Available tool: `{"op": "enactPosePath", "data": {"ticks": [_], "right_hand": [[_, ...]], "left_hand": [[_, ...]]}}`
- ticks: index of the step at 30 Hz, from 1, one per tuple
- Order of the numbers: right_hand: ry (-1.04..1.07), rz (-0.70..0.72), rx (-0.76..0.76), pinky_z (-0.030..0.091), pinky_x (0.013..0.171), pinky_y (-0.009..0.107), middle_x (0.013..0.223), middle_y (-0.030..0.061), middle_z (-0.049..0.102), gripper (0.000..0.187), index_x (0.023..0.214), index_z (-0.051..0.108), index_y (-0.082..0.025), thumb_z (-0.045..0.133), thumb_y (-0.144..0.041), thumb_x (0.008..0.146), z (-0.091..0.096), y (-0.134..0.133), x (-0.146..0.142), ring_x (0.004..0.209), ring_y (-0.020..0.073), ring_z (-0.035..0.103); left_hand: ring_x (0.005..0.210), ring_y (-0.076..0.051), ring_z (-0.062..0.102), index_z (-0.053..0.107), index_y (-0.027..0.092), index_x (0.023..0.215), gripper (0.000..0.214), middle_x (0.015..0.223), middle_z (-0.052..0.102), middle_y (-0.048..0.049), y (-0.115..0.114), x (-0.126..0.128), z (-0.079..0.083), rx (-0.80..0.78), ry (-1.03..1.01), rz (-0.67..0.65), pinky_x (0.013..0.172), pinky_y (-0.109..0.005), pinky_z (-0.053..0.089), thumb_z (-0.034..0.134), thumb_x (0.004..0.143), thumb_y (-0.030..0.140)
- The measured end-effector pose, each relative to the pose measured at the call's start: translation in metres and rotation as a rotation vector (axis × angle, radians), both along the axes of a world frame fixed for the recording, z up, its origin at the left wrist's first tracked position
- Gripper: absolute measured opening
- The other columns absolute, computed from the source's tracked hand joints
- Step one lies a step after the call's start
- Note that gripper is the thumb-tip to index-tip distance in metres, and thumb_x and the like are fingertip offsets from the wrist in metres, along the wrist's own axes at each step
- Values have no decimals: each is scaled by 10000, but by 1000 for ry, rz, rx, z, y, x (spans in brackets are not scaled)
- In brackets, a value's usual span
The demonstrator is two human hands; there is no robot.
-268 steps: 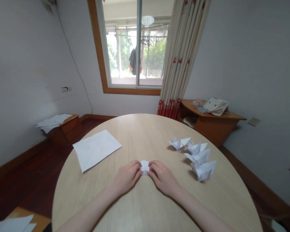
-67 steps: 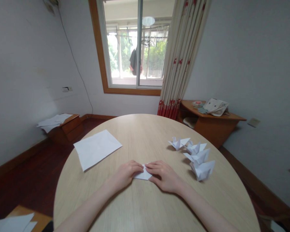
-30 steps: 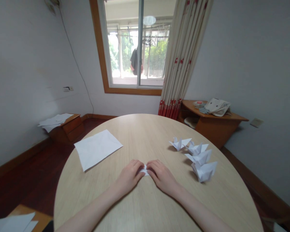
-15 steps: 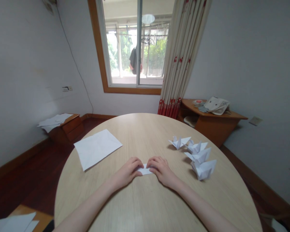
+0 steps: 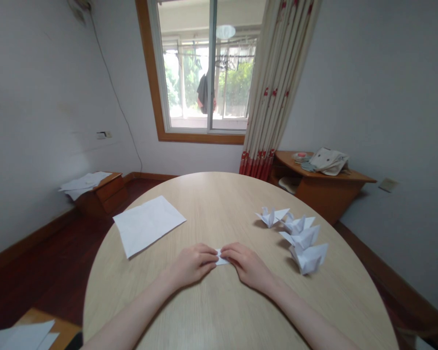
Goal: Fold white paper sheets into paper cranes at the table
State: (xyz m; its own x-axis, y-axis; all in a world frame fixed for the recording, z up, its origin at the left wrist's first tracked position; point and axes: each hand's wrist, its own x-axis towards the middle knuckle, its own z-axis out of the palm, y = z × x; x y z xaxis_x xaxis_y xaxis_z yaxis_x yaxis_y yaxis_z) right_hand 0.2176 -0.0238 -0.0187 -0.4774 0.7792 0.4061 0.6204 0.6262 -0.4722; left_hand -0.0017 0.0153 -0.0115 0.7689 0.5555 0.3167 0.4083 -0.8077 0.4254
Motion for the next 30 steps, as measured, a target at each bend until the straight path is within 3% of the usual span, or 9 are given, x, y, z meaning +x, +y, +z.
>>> {"op": "enactPosePath", "data": {"ticks": [8, 12, 30], "right_hand": [[-79, 15, 1, 488, 850, 349, 1053, 65, 657, 99, 935, 652, -189, 604, -155, 856, 8, -5, 1, 988, 210, 582], [-94, 19, 7, 485, 817, 339, 1000, 58, 654, 68, 914, 659, -188, 608, -184, 868, 9, -4, 0, 951, 205, 576], [-102, -3, -31, 468, 781, 300, 952, 59, 642, 241, 930, 649, -187, 413, -212, 974, 13, -8, -3, 907, 188, 571]], "left_hand": [[995, -187, 631, 722, 220, 1012, 180, 1073, 705, -36, 0, 2, -1, -1, -27, 4, 873, -303, 500, 574, 910, 229], [994, -184, 625, 719, 219, 1025, 201, 1057, 707, -37, -2, 2, 2, -32, -44, -17, 877, -297, 494, 548, 919, 209], [935, -180, 623, 700, 190, 948, 208, 988, 681, -55, -9, 5, 5, -85, -33, 24, 859, -277, 482, 503, 925, 251]]}}
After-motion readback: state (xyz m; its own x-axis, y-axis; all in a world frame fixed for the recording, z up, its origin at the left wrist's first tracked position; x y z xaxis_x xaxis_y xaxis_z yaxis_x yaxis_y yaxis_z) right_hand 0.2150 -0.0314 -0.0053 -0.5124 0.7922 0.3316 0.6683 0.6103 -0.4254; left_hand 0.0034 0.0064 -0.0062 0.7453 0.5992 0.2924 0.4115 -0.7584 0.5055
